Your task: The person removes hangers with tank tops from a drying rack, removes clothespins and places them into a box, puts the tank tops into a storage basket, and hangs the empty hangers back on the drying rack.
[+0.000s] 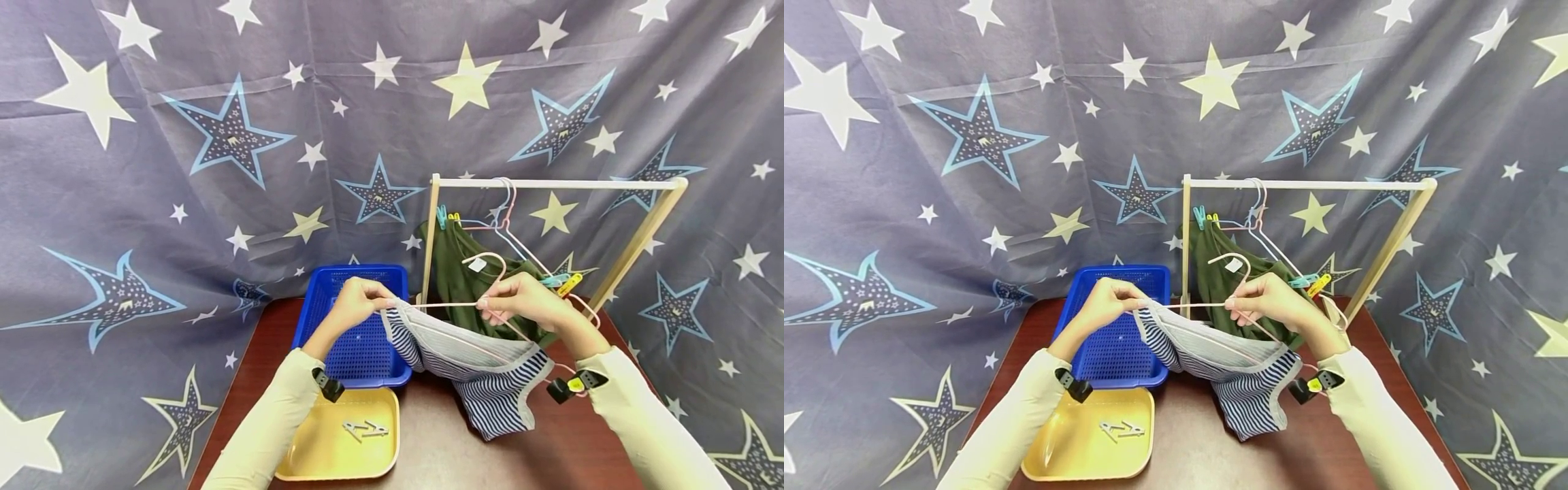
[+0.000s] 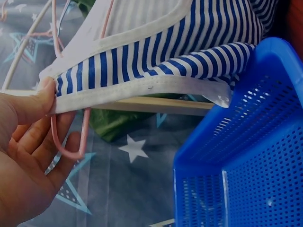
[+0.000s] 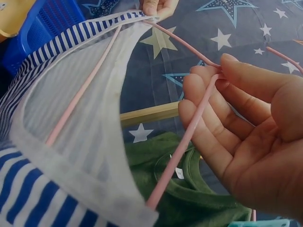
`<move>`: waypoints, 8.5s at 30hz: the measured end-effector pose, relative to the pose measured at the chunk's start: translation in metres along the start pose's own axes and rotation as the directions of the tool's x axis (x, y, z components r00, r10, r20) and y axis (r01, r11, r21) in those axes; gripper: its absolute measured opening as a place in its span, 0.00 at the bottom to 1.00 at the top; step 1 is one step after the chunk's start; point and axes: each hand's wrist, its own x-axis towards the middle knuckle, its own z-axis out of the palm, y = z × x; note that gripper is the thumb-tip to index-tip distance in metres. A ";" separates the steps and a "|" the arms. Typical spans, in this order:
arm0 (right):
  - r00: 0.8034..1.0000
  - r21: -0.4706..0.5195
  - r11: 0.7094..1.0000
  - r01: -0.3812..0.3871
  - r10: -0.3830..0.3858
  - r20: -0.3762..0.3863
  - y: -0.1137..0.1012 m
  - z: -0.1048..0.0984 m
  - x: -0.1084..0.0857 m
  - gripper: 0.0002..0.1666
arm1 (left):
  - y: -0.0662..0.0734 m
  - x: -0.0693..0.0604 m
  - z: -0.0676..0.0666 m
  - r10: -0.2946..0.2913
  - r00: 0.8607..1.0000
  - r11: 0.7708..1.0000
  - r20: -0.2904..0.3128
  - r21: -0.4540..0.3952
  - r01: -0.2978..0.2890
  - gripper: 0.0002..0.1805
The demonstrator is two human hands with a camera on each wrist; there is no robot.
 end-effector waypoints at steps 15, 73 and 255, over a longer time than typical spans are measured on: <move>0.999 0.023 0.999 -0.034 0.034 0.021 0.008 -0.006 -0.006 0.13 | -0.016 -0.006 -0.007 -0.051 0.996 0.998 -0.068 0.020 0.052 0.03; 0.978 0.335 0.926 0.175 -0.125 -0.166 0.034 -0.017 -0.018 0.12 | -0.032 -0.018 0.000 -0.416 0.892 0.849 -0.180 -0.430 0.309 0.13; 0.935 0.037 0.999 -0.013 0.025 -0.354 0.088 0.008 -0.051 0.18 | 0.267 0.120 -0.126 -0.414 0.895 0.279 -0.167 -0.959 -0.050 0.08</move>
